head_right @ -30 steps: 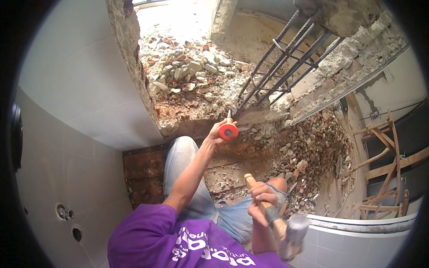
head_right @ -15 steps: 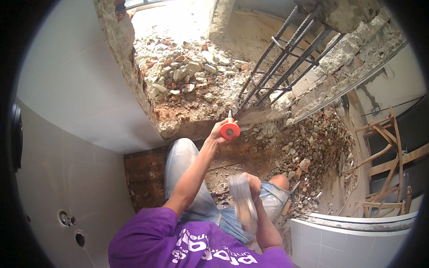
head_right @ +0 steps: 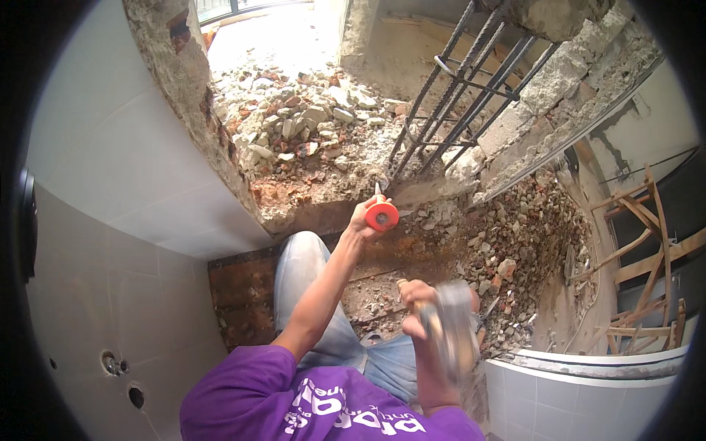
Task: The person uses a hammer and a chisel to break apart a concrete wall section, creating rubble. They repeatedly strike the chisel against the wall and occasionally clear debris by hand. Another person is visible in the background sweeping the area.
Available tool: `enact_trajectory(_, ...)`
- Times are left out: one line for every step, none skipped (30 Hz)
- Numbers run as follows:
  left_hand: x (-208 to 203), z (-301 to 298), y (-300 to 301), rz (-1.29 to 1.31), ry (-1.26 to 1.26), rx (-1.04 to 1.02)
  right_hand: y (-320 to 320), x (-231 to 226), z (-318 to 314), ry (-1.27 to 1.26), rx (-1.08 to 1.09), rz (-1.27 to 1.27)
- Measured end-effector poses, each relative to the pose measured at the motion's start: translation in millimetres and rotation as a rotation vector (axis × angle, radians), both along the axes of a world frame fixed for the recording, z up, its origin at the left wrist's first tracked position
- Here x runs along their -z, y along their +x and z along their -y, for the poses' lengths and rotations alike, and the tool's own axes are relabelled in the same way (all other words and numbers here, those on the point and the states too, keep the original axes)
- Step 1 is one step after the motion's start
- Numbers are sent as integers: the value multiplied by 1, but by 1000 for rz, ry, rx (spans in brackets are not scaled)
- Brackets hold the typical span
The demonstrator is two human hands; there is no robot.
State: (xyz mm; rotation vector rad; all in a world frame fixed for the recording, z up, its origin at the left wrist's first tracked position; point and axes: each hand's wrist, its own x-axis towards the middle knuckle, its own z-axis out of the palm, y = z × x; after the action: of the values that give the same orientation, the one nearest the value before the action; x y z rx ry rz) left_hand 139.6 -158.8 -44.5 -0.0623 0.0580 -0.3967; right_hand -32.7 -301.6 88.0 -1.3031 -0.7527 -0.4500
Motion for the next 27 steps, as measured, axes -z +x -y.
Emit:
enact_trajectory(1,1,0,-23,15,-6,5,3,1,50,-68,188)
enact_trajectory(2,1,2,-47,30,-12,16,24,2,61,51,237)
enact_trajectory(0,5,1,-53,25,-8,24,52,5,69,184,286)
enact_trajectory(-4,11,2,-55,14,-3,28,70,24,-288,244,-141)
enact_trajectory(-10,14,5,-59,4,-6,34,87,42,-796,254,-487)
enact_trajectory(-13,7,16,-85,105,-14,37,91,38,-770,259,-478)
enact_trajectory(-14,7,19,-64,94,-22,37,95,36,-744,266,-469)
enact_trajectory(-16,10,22,-42,82,-28,35,98,36,-629,239,-521)
enact_trajectory(-4,15,9,-60,67,-30,14,97,32,-522,203,-613)
enact_trajectory(3,10,11,8,13,-66,6,88,23,-410,153,-676)
enact_trajectory(10,6,12,1,4,-62,0,76,19,-330,149,-577)
enact_trajectory(12,6,12,-34,-15,-73,-5,49,7,-242,135,-422)
enact_trajectory(10,7,11,-64,-37,-76,-5,29,-1,-151,132,-265)
enact_trajectory(7,10,10,-84,-36,-64,0,31,2,-71,88,-134)
enact_trajectory(1,16,10,-93,-13,-63,11,38,-1,87,96,55)
enact_trajectory(-4,21,8,-101,9,-55,10,71,25,-138,122,-210)
enact_trajectory(-10,28,7,-103,29,-44,19,98,34,-292,188,-364)
enact_trajectory(-10,32,10,-89,72,-61,29,122,41,-477,238,-512)
enact_trajectory(-3,28,11,-62,110,-71,39,129,33,-669,248,-644)
enact_trajectory(4,31,7,-25,94,-73,25,132,36,-593,244,-727)
enact_trajectory(12,17,16,26,93,-116,23,112,19,-514,199,-783)
enact_trajectory(6,16,25,5,80,-107,21,101,18,-417,170,-745)
enact_trajectory(10,22,18,-43,63,-86,5,98,21,-325,149,-735)
enact_trajectory(1,34,15,-114,131,-98,2,92,24,-230,138,-704)
enact_trajectory(4,32,17,-125,113,-113,-4,78,13,-119,161,-638)
enact_trajectory(7,28,19,-136,96,-130,1,78,11,-68,106,-444)
enact_trajectory(9,29,21,-144,75,-135,7,78,11,-18,65,-248)
